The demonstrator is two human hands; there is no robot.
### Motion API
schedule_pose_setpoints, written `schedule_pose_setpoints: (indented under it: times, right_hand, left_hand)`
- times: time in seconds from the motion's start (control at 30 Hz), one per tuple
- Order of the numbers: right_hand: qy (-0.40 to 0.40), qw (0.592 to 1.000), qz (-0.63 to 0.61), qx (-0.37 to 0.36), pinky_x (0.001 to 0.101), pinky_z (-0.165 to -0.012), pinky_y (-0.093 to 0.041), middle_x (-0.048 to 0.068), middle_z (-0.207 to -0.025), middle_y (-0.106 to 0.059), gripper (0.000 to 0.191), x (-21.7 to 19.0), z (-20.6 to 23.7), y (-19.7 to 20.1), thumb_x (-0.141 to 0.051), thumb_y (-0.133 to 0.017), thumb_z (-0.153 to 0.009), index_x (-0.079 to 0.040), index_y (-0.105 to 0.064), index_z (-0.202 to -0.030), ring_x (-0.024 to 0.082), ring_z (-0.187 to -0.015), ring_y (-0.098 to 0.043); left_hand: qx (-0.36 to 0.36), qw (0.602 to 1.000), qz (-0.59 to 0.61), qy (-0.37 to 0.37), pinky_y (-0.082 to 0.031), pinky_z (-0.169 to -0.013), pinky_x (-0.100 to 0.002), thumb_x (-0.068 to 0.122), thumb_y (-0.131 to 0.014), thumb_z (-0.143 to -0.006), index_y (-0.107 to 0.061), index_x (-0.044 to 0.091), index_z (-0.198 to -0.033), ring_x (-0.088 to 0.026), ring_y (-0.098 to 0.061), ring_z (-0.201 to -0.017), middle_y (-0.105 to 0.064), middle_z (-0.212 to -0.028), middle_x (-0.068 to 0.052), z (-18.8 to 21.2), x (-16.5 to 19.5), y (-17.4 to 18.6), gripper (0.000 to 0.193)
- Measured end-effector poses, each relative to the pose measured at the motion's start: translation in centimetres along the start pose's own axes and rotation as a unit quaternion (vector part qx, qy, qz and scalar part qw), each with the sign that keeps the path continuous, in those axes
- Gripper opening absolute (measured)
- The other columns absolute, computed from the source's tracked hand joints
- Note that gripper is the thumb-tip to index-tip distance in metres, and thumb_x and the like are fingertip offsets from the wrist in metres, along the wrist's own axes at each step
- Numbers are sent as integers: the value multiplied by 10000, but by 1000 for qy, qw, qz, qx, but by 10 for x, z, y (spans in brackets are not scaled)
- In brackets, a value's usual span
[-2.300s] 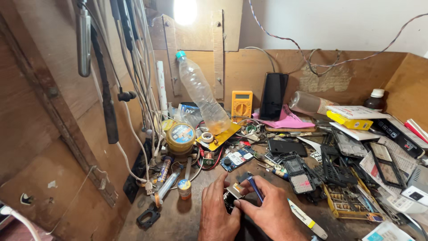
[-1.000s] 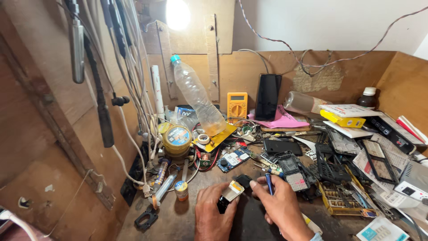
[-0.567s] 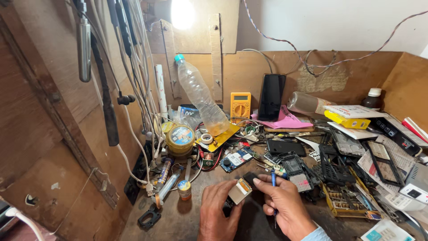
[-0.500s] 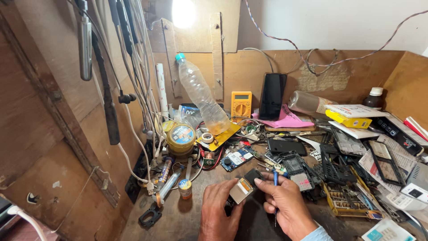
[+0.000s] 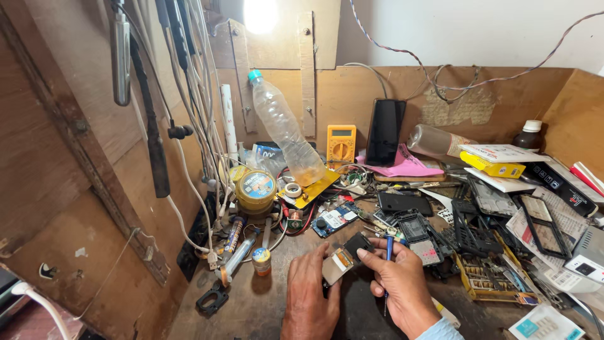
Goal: The person disassembles a small electronic device, likely a mobile phone, using a screwdriver and a plastic pry tool. They remove the back cover, unscrew internal components, and carefully separate the battery from the main body.
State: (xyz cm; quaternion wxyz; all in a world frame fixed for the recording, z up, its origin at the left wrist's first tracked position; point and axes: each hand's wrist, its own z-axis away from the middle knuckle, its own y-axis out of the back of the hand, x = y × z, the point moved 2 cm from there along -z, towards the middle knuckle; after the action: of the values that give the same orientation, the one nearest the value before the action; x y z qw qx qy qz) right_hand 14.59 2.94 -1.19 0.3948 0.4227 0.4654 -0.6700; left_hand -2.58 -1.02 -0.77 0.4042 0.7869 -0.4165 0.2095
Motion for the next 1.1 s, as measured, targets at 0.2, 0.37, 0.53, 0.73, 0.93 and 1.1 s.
schedule_pose_setpoints:
  times: [0.2,0.37,0.53,0.73,0.93,1.1]
  right_hand:
    - [15,1000,12,7,270,-362,-303,-2,-718,-534,304,1,-2,-1,-13,-767,-827,21,-662,-1110,68,-447,-396]
    - [35,998,59,16,285,-333,-328,33,-726,-572,273,3,-5,0,-26,-770,-824,29,-674,-1074,96,-446,-435]
    - [57,989,136,20,301,-315,-359,66,-731,-627,245,0,-8,-3,-49,-776,-826,54,-680,-1027,129,-432,-494]
    - [75,946,310,55,340,-362,-417,114,-688,-697,275,-7,-7,-9,-148,-805,-829,19,-734,-1037,183,-437,-564]
    - [225,872,427,80,327,-615,-554,89,-754,-776,327,-17,-7,4,-273,-823,-791,-31,-774,-1004,153,-632,-713]
    - [227,875,422,68,350,-644,-562,108,-779,-798,324,-24,-4,26,-258,-778,-810,-34,-774,-1045,196,-658,-738]
  left_hand:
    - [-20,999,15,20,-399,-999,-488,73,-824,-723,-493,-24,-1394,-401,-543,-1205,-621,-1276,-203,-2,6,4,755]
    - [-34,998,-27,54,-403,-1025,-485,88,-788,-809,-517,-1,-1366,-366,-550,-1157,-643,-1208,-171,0,4,2,626]
    - [-13,998,-21,56,-408,-1021,-486,56,-780,-788,-531,-2,-1343,-371,-549,-1162,-646,-1223,-171,2,1,0,611]
    - [-10,997,-23,71,-402,-1023,-490,52,-802,-757,-535,1,-1336,-372,-544,-1161,-646,-1226,-162,0,-1,0,640]
    - [-7,995,0,103,-408,-1019,-473,59,-826,-730,-543,49,-1382,-345,-554,-1156,-642,-1211,-134,-1,0,0,711]
    - [10,995,18,96,-424,-1016,-453,47,-830,-710,-560,55,-1370,-335,-563,-1170,-653,-1191,-130,-1,-3,2,714]
